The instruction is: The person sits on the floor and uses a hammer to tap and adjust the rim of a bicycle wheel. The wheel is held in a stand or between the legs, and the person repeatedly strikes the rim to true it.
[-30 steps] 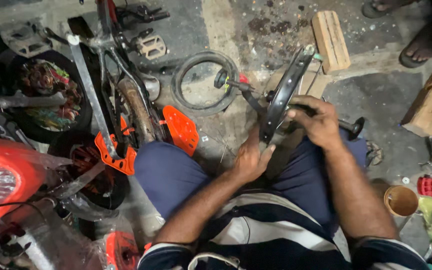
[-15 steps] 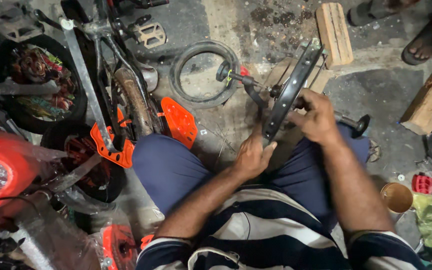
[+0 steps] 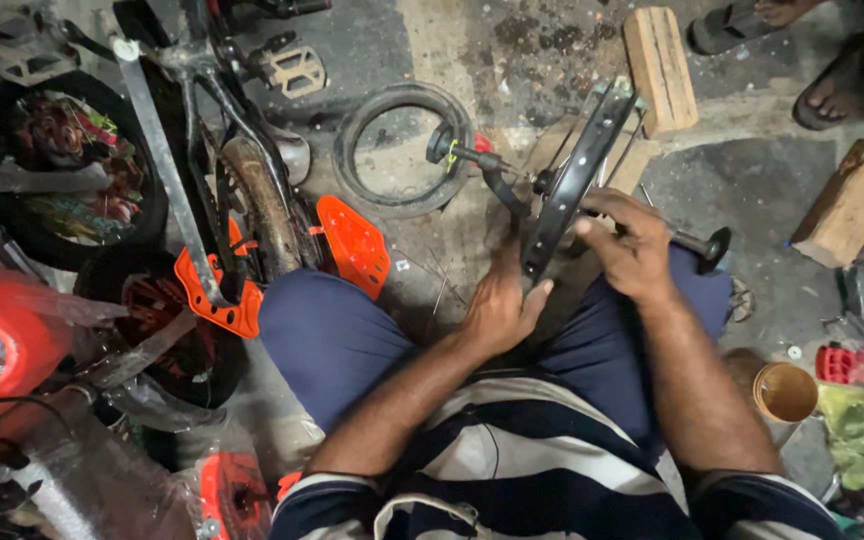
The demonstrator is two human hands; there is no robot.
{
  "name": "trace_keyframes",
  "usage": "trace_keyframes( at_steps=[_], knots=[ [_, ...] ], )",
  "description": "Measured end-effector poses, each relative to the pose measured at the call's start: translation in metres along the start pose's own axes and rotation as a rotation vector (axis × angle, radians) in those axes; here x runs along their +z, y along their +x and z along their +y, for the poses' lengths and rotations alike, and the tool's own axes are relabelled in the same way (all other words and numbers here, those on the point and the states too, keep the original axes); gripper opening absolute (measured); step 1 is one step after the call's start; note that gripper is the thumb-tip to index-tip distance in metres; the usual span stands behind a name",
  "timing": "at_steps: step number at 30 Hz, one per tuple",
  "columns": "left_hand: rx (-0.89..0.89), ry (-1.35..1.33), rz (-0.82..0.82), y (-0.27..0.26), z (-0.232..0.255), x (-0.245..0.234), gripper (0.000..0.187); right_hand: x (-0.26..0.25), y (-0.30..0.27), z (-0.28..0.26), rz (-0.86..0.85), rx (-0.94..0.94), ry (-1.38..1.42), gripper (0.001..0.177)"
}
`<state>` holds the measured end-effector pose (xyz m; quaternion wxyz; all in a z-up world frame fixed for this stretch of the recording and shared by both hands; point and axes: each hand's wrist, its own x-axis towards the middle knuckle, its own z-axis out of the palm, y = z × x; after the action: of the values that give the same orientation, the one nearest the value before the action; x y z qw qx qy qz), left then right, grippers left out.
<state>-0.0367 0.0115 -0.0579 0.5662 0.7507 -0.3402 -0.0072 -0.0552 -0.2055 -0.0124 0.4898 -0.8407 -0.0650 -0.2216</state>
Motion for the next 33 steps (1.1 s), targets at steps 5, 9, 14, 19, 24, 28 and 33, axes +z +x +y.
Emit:
trace_keyframes(
  at_steps=[5, 9, 14, 19, 24, 28, 33],
  knots=[
    [-0.021, 0.099, 0.045, 0.017, 0.008, -0.001, 0.070, -0.005, 0.002, 0.021, -0.052, 0.269, 0.089, 0.019],
    [-0.298, 0.159, -0.091, 0.016, 0.002, 0.005, 0.079, 0.004, 0.010, 0.032, -0.069, 0.372, 0.138, 0.022],
    [-0.176, 0.235, -0.042, 0.009, -0.009, 0.011, 0.076, 0.000, 0.025, 0.018, -0.260, 0.352, 0.428, 0.037],
    [-0.119, 0.201, -0.021, 0.012, -0.006, 0.008, 0.076, 0.010, 0.029, -0.008, 0.021, -0.084, -0.272, 0.037],
    [-0.160, 0.228, -0.096, 0.020, 0.003, -0.001, 0.077, 0.027, 0.019, -0.011, 0.250, -0.338, -0.539, 0.035],
    [-0.168, 0.176, -0.109, 0.027, 0.009, -0.007, 0.073, 0.009, 0.009, -0.001, 0.066, -0.051, -0.088, 0.030],
    [-0.206, 0.155, -0.116, 0.027, 0.017, -0.010, 0.076, 0.001, -0.003, 0.006, 0.066, 0.014, -0.052, 0.022]
  ],
)
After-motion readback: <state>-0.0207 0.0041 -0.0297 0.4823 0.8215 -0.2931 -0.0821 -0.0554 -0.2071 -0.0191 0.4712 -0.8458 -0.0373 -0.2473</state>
